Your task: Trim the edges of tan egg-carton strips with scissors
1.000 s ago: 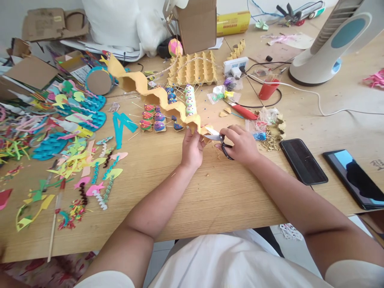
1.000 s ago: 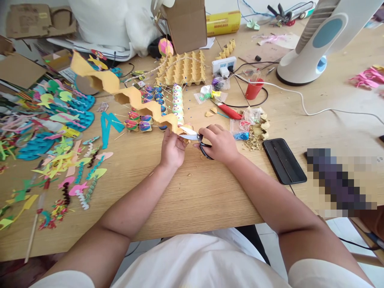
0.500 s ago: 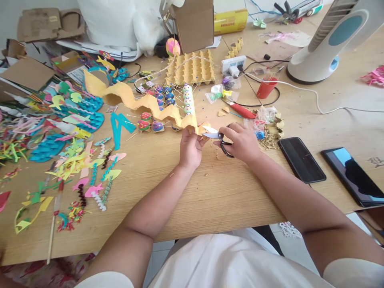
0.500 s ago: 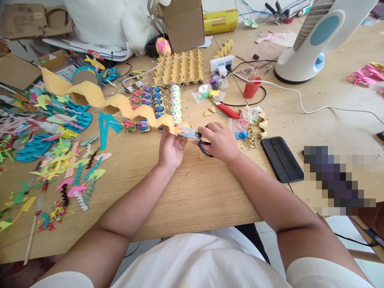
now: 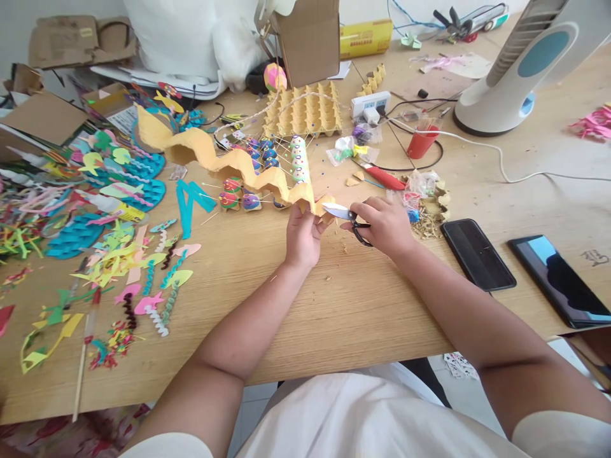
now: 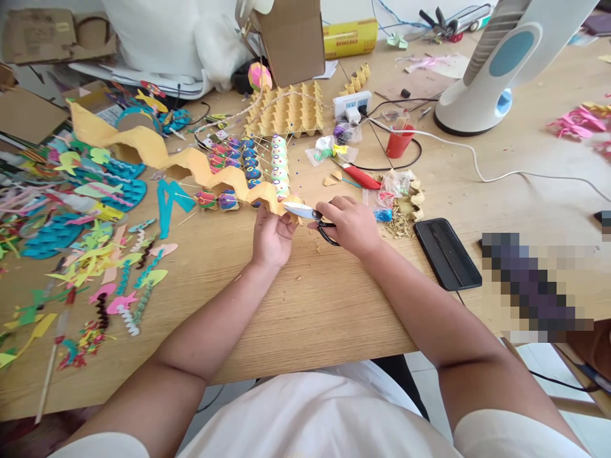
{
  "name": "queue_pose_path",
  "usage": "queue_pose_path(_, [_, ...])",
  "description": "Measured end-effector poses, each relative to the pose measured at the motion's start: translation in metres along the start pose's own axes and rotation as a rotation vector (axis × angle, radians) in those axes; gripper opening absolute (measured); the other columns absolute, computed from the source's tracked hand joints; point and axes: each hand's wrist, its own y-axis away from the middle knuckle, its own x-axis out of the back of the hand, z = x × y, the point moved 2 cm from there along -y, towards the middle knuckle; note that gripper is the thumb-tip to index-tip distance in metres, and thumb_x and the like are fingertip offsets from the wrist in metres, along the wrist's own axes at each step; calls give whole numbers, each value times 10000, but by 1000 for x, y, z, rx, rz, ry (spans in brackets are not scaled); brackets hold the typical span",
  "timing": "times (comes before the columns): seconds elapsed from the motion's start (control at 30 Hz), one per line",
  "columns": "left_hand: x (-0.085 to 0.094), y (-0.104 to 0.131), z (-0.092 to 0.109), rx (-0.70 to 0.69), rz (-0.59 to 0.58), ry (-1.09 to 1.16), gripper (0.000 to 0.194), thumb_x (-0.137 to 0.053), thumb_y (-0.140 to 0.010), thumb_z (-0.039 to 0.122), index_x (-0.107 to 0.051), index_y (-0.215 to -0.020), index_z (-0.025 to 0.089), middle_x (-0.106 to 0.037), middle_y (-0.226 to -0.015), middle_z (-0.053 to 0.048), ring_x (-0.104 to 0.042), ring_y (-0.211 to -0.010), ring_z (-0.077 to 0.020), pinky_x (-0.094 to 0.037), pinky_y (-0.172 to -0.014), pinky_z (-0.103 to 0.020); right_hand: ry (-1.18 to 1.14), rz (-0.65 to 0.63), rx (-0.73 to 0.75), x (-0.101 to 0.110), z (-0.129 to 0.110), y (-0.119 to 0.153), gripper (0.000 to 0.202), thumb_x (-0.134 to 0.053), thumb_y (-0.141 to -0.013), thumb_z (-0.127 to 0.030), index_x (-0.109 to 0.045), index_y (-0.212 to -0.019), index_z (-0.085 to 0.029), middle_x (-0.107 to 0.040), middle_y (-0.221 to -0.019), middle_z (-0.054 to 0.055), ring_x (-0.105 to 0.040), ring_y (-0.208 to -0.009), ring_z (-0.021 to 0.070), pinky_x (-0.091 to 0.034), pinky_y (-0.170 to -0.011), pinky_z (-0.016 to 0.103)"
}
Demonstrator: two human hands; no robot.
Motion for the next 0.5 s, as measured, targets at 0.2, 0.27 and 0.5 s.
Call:
queue_pose_path(0.2, [2,0,-1,-25,7,7,298,-816,-790,424,-647,-984,274,-734,-1046,10,-708,-941,-134,-568,-835,-256,-169,47,-137,-2,-2,1,572,-511,-946,-718,-700,-1049,-188,-627,-772,50,-537,-692,190,-354,-625,304])
queue_pose_path(0.27, [2,0,-1,-19,12,-1,318,-818,-786,432,-644,-1003,279,-734,-1067,8,-708,-948,-135,-567,-836,-254,-161,43,-103,-2,-5,2,562,-530,-938,-708,-687,-1080,-187,-655,-855,75,-563,-757,211,-387,-665,316])
queue_pose_path(0.5, [0,-1,1,-6,-4,-27,375,-833,-759,489,-646,-1001,273,-745,-1116,-26,-698,-1113,-190,-570,-866,-271,-2,29,-4,-2,-7,3,513,-510,-967,-662,-683,-1118,-203,-665,-976,105,-569,-900,256,-407,-776,362])
